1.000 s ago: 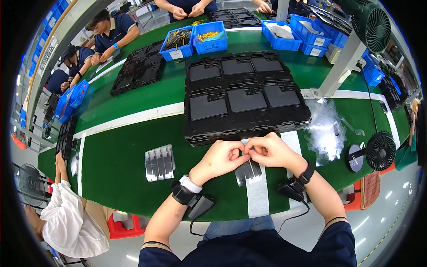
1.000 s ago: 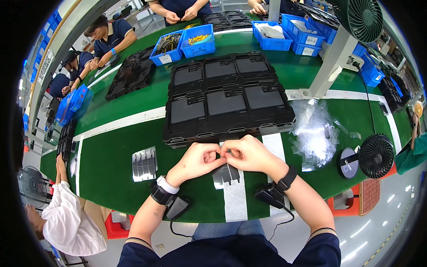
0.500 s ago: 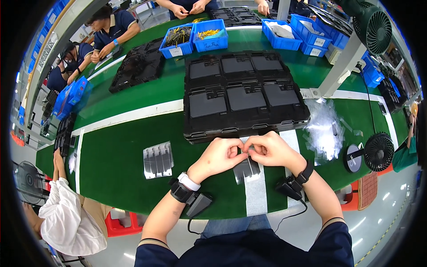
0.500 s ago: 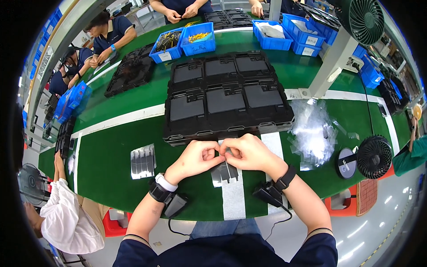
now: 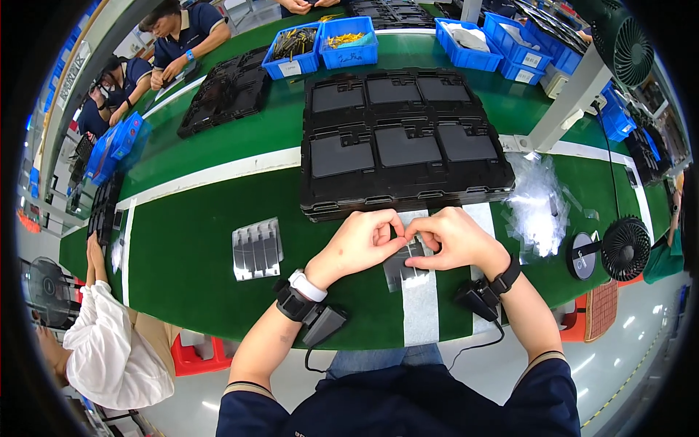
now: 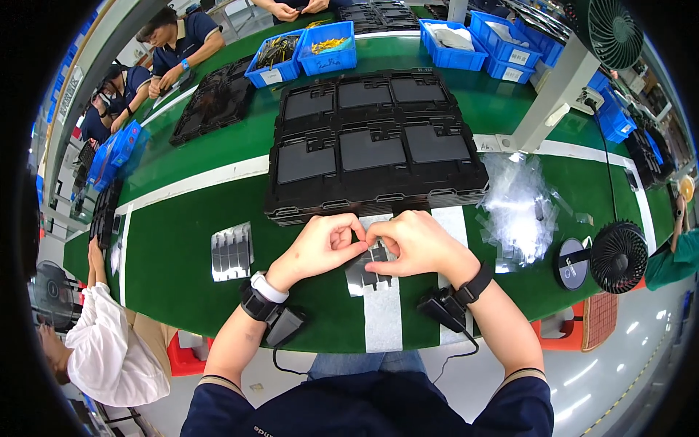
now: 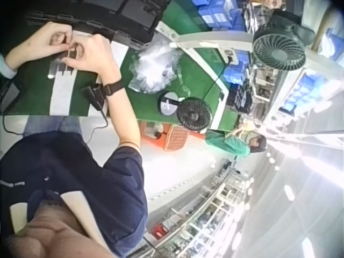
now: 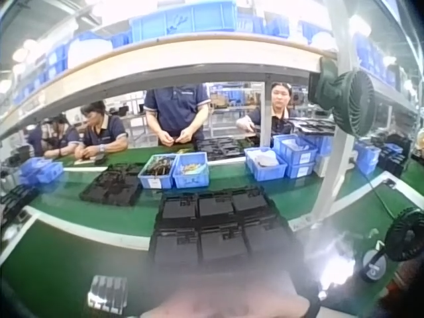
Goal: The person is assembling small electronic components, specifically applying stickers or labels to battery-like black rectangular parts at an industrial workstation.
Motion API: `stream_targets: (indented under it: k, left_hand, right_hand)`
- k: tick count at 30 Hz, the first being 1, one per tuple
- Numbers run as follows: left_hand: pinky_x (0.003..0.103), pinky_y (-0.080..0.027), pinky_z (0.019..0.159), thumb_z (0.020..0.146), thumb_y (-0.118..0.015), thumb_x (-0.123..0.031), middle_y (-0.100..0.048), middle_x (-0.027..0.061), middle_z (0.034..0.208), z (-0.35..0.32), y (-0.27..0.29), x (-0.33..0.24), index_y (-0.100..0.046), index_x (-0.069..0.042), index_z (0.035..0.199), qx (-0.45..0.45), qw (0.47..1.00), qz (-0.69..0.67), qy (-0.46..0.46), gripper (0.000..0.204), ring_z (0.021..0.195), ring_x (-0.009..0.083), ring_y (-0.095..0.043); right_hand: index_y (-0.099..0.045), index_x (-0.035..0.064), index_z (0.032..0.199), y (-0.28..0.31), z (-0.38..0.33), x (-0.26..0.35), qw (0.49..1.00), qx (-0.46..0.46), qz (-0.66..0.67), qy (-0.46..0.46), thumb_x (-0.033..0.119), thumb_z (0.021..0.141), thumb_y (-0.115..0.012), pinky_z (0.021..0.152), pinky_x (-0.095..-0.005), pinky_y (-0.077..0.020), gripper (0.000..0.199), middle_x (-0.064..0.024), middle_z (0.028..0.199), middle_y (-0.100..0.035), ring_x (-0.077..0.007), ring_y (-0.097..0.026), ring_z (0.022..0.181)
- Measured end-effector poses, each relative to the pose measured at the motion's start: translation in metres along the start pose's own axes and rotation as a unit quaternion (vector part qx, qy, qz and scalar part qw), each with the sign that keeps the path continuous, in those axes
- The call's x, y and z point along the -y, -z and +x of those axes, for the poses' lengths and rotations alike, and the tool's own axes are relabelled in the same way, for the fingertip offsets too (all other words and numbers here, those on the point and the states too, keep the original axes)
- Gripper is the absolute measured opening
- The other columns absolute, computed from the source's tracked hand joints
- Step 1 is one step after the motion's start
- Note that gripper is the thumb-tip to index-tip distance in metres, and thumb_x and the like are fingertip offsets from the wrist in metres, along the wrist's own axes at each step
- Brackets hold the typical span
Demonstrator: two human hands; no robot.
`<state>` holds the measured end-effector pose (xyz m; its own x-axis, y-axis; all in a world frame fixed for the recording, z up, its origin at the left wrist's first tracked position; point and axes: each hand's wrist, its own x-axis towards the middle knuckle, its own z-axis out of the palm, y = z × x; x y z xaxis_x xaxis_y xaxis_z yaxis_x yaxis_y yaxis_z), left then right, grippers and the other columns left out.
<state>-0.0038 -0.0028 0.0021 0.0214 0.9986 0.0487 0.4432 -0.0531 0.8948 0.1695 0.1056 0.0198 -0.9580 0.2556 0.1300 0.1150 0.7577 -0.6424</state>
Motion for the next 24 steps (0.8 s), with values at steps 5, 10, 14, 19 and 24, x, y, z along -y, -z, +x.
stream_targets:
  k: [5, 10, 14, 19, 24]
  left_hand:
    - [0.022, -0.033, 0.043, 0.077, -0.065, -0.012, -0.045, -0.0013, 0.046, -0.001, -0.001, 0.001, -0.057, -0.005, 0.078, 0.001, 1.0, -0.028, 0.011, 0.01, 0.042, 0.0041, -0.042]
    - [0.019, -0.029, 0.043, 0.077, -0.067, -0.01, -0.041, -0.0052, 0.049, -0.002, 0.002, -0.005, -0.058, -0.005, 0.08, 0.007, 1.0, -0.001, 0.022, 0.01, 0.046, -0.0009, -0.038]
    - [0.019, -0.029, 0.043, 0.075, -0.069, -0.011, -0.039, -0.0052, 0.05, -0.002, 0.0, -0.003, -0.059, -0.005, 0.084, -0.002, 1.0, 0.0, -0.015, 0.015, 0.045, -0.0002, -0.036]
    - [0.02, -0.028, 0.043, 0.069, -0.072, -0.01, -0.036, -0.005, 0.05, -0.002, 0.004, -0.006, -0.058, -0.004, 0.09, 0.011, 0.999, 0.014, -0.031, 0.026, 0.046, 0.0018, -0.032]
    - [0.02, -0.029, 0.045, 0.067, -0.07, -0.006, -0.036, -0.0033, 0.052, -0.003, 0.003, -0.002, -0.056, -0.004, 0.094, 0.011, 0.999, 0.006, -0.03, 0.03, 0.048, 0.0026, -0.034]
  right_hand:
    - [-0.065, 0.0107, 0.083, 0.001, 0.001, -0.001, 1.0, 0.024, -0.011, 0.01, 0.037, 0.059, -0.078, 0.045, -0.0315, -0.038, 0.039, -0.0014, 0.047, -0.045, -0.0203, -0.05, 0.043]
    - [-0.065, 0.0105, 0.079, 0.0, 0.001, -0.001, 1.0, 0.02, -0.011, 0.0, 0.035, 0.058, -0.079, 0.045, -0.0322, -0.0374, 0.034, -0.0015, 0.046, -0.045, -0.021, -0.049, 0.043]
    - [-0.065, 0.0112, 0.075, -0.006, -0.002, -0.008, 0.999, -0.001, -0.016, 0.033, 0.033, 0.061, -0.077, 0.043, -0.0325, -0.0368, 0.028, -0.0011, 0.045, -0.045, -0.0209, -0.049, 0.042]
    - [-0.066, 0.0104, 0.082, -0.002, -0.001, -0.004, 0.998, -0.03, -0.019, 0.055, 0.029, 0.061, -0.079, 0.04, -0.0283, -0.031, 0.031, 0.0016, 0.043, -0.037, -0.0154, -0.041, 0.037]
    - [-0.066, 0.0122, 0.089, 0.004, 0.0, 0.002, 0.999, 0.008, -0.03, 0.021, 0.037, 0.061, -0.076, 0.044, -0.0324, -0.0392, 0.039, -0.0022, 0.047, -0.047, -0.021, -0.052, 0.044]
